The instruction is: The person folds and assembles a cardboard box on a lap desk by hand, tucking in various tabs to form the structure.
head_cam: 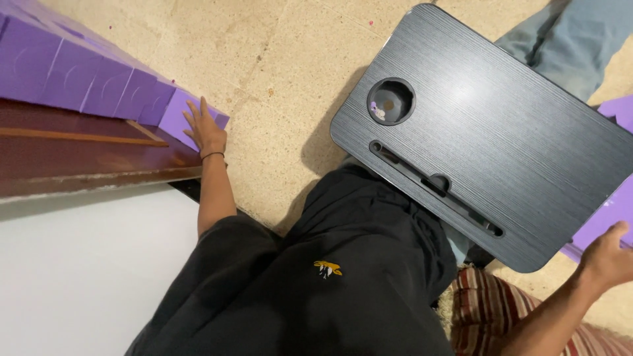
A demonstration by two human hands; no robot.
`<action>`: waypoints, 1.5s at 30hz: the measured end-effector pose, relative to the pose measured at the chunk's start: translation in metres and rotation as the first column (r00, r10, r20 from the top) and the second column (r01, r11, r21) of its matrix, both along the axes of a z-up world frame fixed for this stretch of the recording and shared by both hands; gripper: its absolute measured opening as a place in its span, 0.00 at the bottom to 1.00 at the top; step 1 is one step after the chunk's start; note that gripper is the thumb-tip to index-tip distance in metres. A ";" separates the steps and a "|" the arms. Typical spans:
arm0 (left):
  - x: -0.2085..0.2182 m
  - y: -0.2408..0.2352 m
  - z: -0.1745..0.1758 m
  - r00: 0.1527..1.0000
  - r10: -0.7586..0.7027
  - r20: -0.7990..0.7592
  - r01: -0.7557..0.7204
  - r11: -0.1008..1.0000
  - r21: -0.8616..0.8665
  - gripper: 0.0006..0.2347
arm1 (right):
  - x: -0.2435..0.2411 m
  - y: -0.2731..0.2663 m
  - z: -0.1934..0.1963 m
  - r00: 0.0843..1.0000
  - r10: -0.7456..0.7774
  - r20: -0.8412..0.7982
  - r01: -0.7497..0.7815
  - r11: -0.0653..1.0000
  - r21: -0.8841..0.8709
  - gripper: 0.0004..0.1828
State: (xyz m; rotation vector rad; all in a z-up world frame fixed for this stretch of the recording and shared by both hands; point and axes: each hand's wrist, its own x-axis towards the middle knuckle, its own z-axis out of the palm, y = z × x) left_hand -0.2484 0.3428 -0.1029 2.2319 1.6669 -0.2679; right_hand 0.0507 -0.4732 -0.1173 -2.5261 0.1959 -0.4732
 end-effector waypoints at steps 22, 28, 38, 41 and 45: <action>0.146 -0.128 0.045 0.565 -0.480 0.671 0.466 0.857 0.221 0.24 | -0.016 0.053 0.064 0.812 -0.374 -0.448 0.576 0.635 0.514 0.23; 0.213 -0.230 0.100 0.349 -0.588 0.730 0.702 0.680 0.212 0.19 | -0.012 0.044 0.030 0.773 -0.001 -0.635 -0.191 0.953 -0.234 0.57; 0.235 -0.292 0.109 0.342 -0.833 0.435 0.749 0.521 0.409 0.23 | -0.021 0.016 -0.017 0.861 0.103 -0.498 -0.284 0.909 -0.304 0.54; 0.234 -0.292 0.110 0.342 -0.839 0.422 0.753 0.514 0.412 0.23 | -0.021 0.007 -0.032 0.911 0.112 -0.396 -0.248 0.918 -0.309 0.47; 0.234 -0.292 0.109 0.353 -0.834 0.425 0.750 0.524 0.403 0.23 | -0.023 0.000 -0.022 0.933 0.151 -0.327 -0.211 0.964 -0.159 0.20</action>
